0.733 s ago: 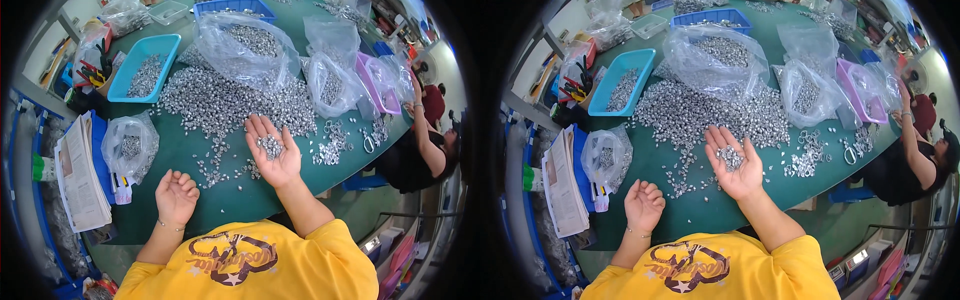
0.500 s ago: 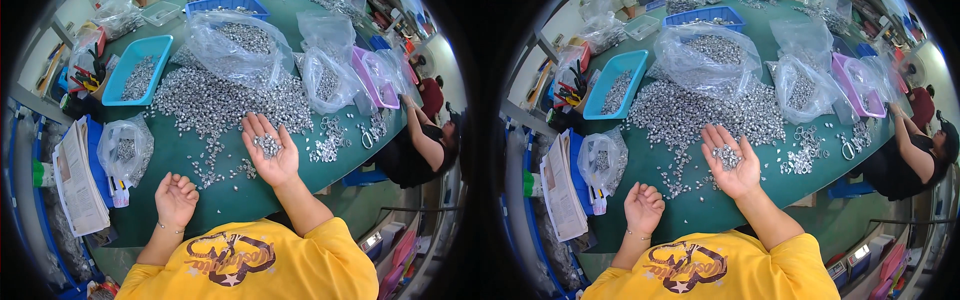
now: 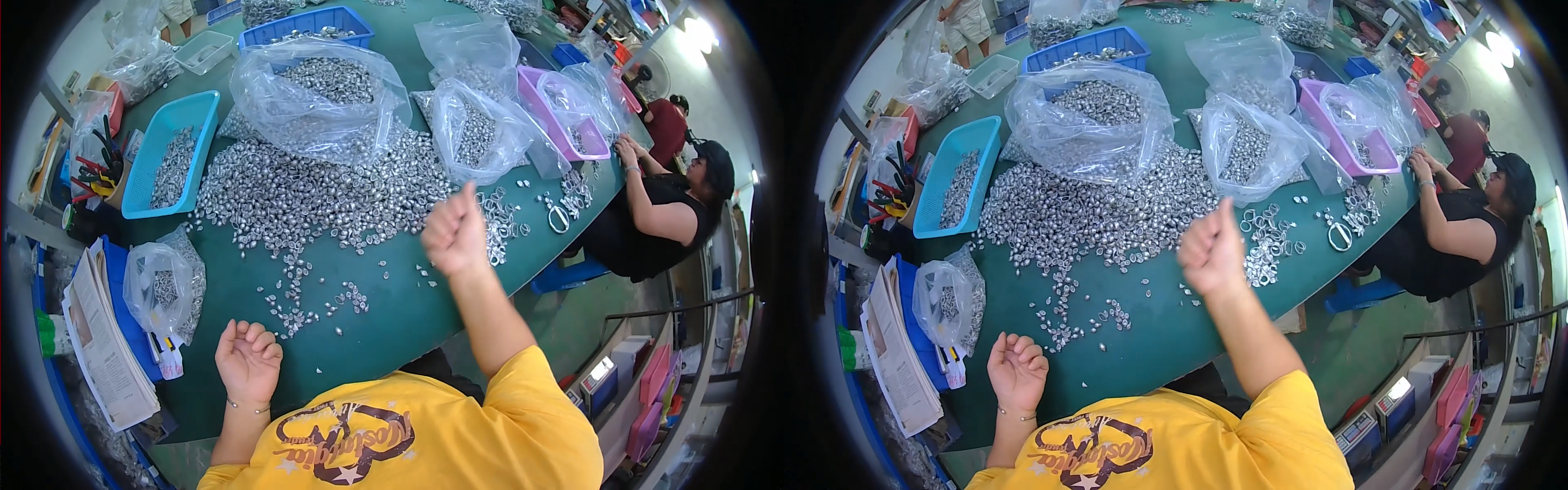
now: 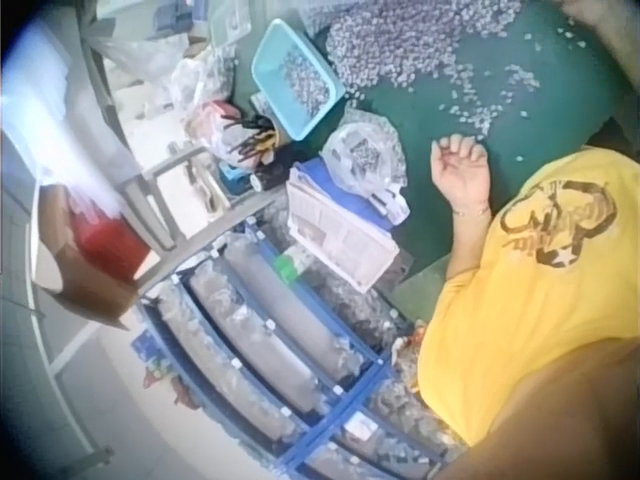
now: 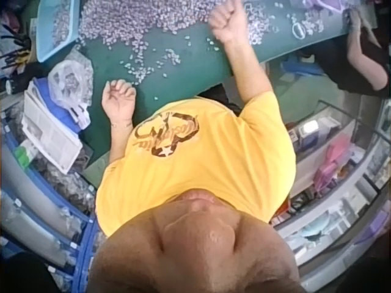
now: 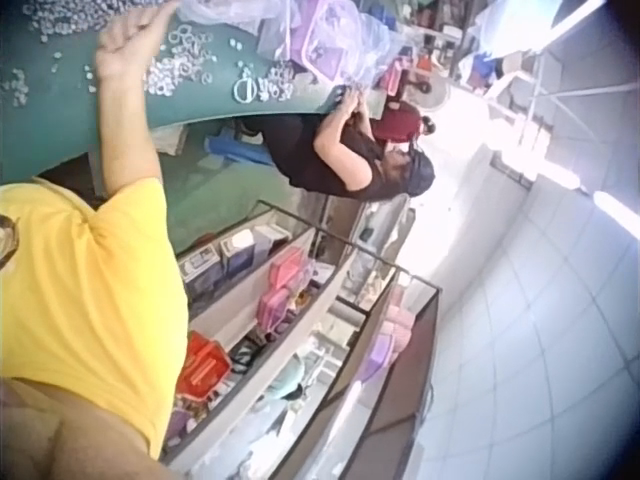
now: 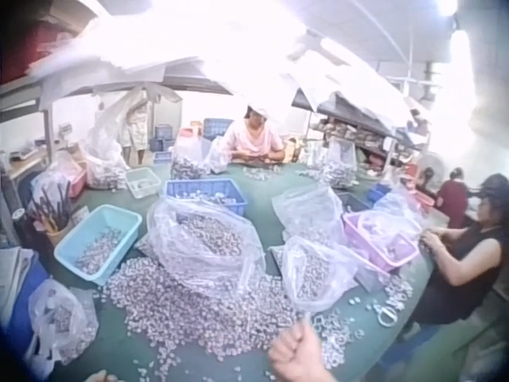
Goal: The person picks up, looks at, and sorts small metal parts from a large pile on a table, placing them into different plastic bags and containers.
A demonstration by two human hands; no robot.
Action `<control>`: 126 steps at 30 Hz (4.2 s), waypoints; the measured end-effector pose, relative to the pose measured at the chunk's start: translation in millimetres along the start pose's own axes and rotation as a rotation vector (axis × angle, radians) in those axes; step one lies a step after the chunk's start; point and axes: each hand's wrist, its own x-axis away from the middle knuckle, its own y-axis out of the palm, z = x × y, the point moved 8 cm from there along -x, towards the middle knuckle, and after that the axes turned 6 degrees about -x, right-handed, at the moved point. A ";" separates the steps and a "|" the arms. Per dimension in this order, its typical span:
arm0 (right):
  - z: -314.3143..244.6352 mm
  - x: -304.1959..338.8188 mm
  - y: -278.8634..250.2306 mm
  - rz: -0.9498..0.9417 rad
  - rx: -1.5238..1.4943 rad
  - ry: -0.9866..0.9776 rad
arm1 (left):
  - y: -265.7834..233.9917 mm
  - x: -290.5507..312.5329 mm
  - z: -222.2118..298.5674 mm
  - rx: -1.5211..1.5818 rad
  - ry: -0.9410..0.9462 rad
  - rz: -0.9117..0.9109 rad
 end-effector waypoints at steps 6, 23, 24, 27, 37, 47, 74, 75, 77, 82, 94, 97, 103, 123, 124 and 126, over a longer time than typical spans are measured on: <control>-148.3 -69.5 16.8 0.042 0.097 -0.542 | -0.9 3.6 -1.8 -0.006 0.016 0.022; -75.2 -37.8 28.0 -0.155 0.804 -0.497 | 14.8 0.0 9.9 -0.661 0.240 0.112; -72.4 -44.7 21.1 -0.141 0.746 -0.458 | 14.9 -1.4 7.1 -0.679 0.218 0.094; -95.0 -74.1 23.4 -0.124 0.580 -0.491 | 15.0 -6.5 0.6 -0.684 0.169 0.077; -43.4 -51.6 32.5 -0.066 0.586 -0.855 | 74.7 -7.0 -14.2 -0.982 0.264 -0.132; 48.1 98.7 27.8 -0.869 1.690 0.086 | 234.7 83.2 -112.4 -0.916 0.159 -0.976; 197.9 120.0 -81.9 -0.981 2.241 -0.103 | 191.4 159.8 -133.8 -0.994 -0.232 -1.048; 198.4 121.0 -84.8 -0.980 2.220 -0.051 | 187.4 157.5 -129.0 -0.994 -0.239 -1.037; 188.9 129.7 -91.3 -0.953 2.114 0.098 | 186.0 156.2 -128.8 -1.004 -0.275 -1.012; 145.7 146.1 -109.0 -1.120 1.935 0.012 | 177.3 139.0 -105.3 -1.046 -0.335 -0.923; 92.2 178.2 -135.9 -0.876 1.952 -0.193 | -1.2 38.5 7.9 -0.857 0.037 -0.006; 97.9 177.1 -121.2 -0.884 2.223 -0.276 | -11.9 34.8 12.9 -1.113 0.191 0.030; 88.5 170.5 -129.6 -0.695 2.329 -0.126 | 33.4 37.2 -22.6 -1.941 0.531 -0.282; 64.8 137.9 6.0 -0.716 1.688 -0.283 | 54.7 14.8 -36.9 -1.873 0.810 -0.339; 74.0 125.9 10.2 -0.723 1.721 -0.361 | 53.1 13.4 -34.5 -1.781 0.754 -0.311; 86.4 110.8 19.5 -0.736 1.761 -0.483 | 65.2 20.0 -30.2 -1.707 0.856 -0.321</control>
